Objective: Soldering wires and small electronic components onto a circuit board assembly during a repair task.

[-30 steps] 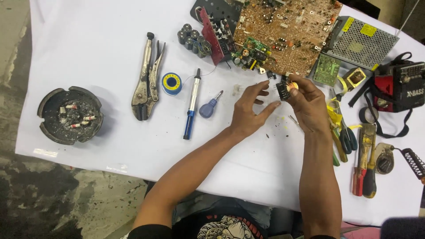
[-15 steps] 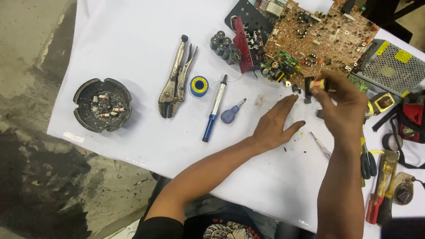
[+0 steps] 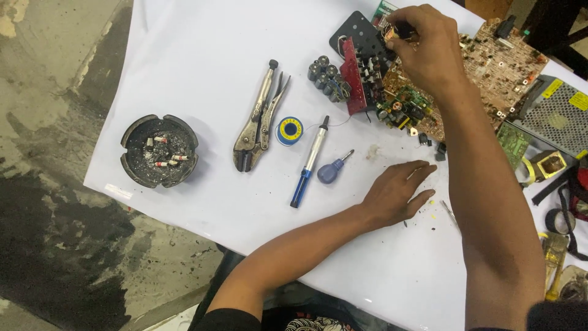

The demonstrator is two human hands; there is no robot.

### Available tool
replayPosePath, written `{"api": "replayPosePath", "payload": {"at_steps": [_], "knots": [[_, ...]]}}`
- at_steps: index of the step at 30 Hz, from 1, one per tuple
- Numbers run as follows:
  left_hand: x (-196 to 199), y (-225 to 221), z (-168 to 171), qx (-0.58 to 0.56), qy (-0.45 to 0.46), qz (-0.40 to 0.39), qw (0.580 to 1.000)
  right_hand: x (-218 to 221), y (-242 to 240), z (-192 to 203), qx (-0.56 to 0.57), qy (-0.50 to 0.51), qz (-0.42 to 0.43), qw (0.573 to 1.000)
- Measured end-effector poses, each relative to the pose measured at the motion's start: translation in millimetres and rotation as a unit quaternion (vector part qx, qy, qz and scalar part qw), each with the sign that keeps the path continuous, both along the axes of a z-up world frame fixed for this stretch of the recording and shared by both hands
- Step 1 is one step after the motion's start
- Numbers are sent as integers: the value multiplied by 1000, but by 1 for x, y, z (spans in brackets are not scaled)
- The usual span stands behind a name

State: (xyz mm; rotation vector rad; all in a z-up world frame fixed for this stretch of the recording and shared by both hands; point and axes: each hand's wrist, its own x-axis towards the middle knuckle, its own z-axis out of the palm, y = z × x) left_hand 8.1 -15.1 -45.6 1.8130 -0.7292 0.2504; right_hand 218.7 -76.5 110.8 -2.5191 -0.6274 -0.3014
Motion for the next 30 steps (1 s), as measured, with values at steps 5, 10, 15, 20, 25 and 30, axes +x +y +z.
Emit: {"api": "replayPosePath", "payload": {"at_steps": [5, 10, 15, 20, 25, 30], "knots": [[5, 7, 15, -15, 1, -9, 1000, 29, 20, -9, 74, 14, 27, 997], [8, 9, 19, -15, 22, -41, 999, 28, 61, -5, 145, 74, 77, 984], [10, 18, 36, -20, 33, -54, 998, 37, 70, -28, -67, 83, 81, 991], [11, 15, 35, -7, 30, -54, 998, 44, 70, -35, -52, 22, 110, 992], [9, 10, 28, -15, 8, -31, 999, 59, 65, -59, -165, -9, 84, 983], [5, 6, 16, 75, 46, -49, 995, 58, 67, -57, -278, -66, 122, 950]]}}
